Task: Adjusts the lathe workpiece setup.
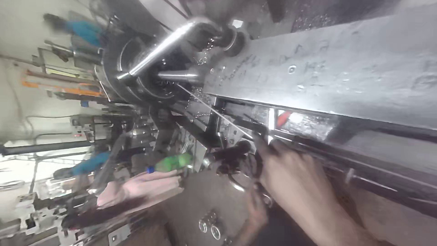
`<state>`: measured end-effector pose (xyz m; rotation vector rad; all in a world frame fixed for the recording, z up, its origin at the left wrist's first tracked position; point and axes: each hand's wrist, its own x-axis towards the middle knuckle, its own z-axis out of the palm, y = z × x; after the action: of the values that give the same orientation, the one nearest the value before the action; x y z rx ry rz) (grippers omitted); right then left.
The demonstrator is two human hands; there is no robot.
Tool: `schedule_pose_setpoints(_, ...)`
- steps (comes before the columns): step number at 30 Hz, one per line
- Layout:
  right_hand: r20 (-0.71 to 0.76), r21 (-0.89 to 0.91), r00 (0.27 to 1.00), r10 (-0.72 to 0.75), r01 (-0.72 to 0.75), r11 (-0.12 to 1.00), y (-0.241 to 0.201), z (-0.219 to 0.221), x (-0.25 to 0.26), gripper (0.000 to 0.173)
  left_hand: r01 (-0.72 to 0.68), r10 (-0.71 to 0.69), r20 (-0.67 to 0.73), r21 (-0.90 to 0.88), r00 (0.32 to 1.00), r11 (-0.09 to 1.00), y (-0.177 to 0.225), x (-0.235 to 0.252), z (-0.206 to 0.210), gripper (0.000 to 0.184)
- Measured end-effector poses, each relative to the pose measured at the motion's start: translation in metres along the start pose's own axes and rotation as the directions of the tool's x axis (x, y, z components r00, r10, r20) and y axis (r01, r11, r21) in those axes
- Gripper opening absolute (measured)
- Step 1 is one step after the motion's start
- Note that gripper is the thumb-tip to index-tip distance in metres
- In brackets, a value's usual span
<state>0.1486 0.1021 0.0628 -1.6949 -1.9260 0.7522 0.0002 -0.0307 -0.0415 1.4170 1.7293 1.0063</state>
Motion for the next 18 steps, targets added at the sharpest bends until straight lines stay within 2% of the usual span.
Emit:
schedule_pose_setpoints(4, 0.134, 0.074, 0.991, 0.007, -0.017, 0.997, -0.016, 0.012, 0.033, 0.048, 0.080, -0.077, 0.038, -0.080, 0.996, 0.994, 0.000, -0.004, -0.003, 0.044)
schedule_pose_setpoints(7, 0.167, 0.119, 0.986, -0.008, -0.012, 0.993, -0.030, 0.019, 0.058, 0.040, 0.137, -0.133, 0.047, -0.075, 0.990, 0.988, 0.004, -0.001, -0.004, 0.039)
schedule_pose_setpoints(10, 0.145, 0.176, 0.988, -0.059, 0.033, 0.984, -0.044, 0.025, 0.076, 0.030, 0.103, -0.101, 0.036, -0.081, 0.994, 0.991, 0.000, -0.003, -0.003, 0.039)
schedule_pose_setpoints(12, 0.158, 0.247, 0.982, -0.106, 0.065, 0.967, -0.054, 0.028, 0.088, 0.014, 0.056, -0.053, 0.039, -0.083, 0.998, 0.995, -0.002, -0.003, -0.004, 0.037)
schedule_pose_setpoints(15, 0.172, 0.352, 0.975, -0.137, 0.069, 0.933, -0.068, 0.033, 0.101, 0.008, -0.035, 0.052, 0.128, -0.134, 0.990, 0.990, -0.006, -0.003, -0.013, 0.039)
schedule_pose_setpoints(18, 0.133, 0.301, 0.981, -0.139, 0.094, 0.949, -0.066, 0.008, 0.098, 0.003, -0.043, 0.048, 0.114, -0.049, 0.992, 0.998, 0.004, 0.005, -0.012, 0.048)
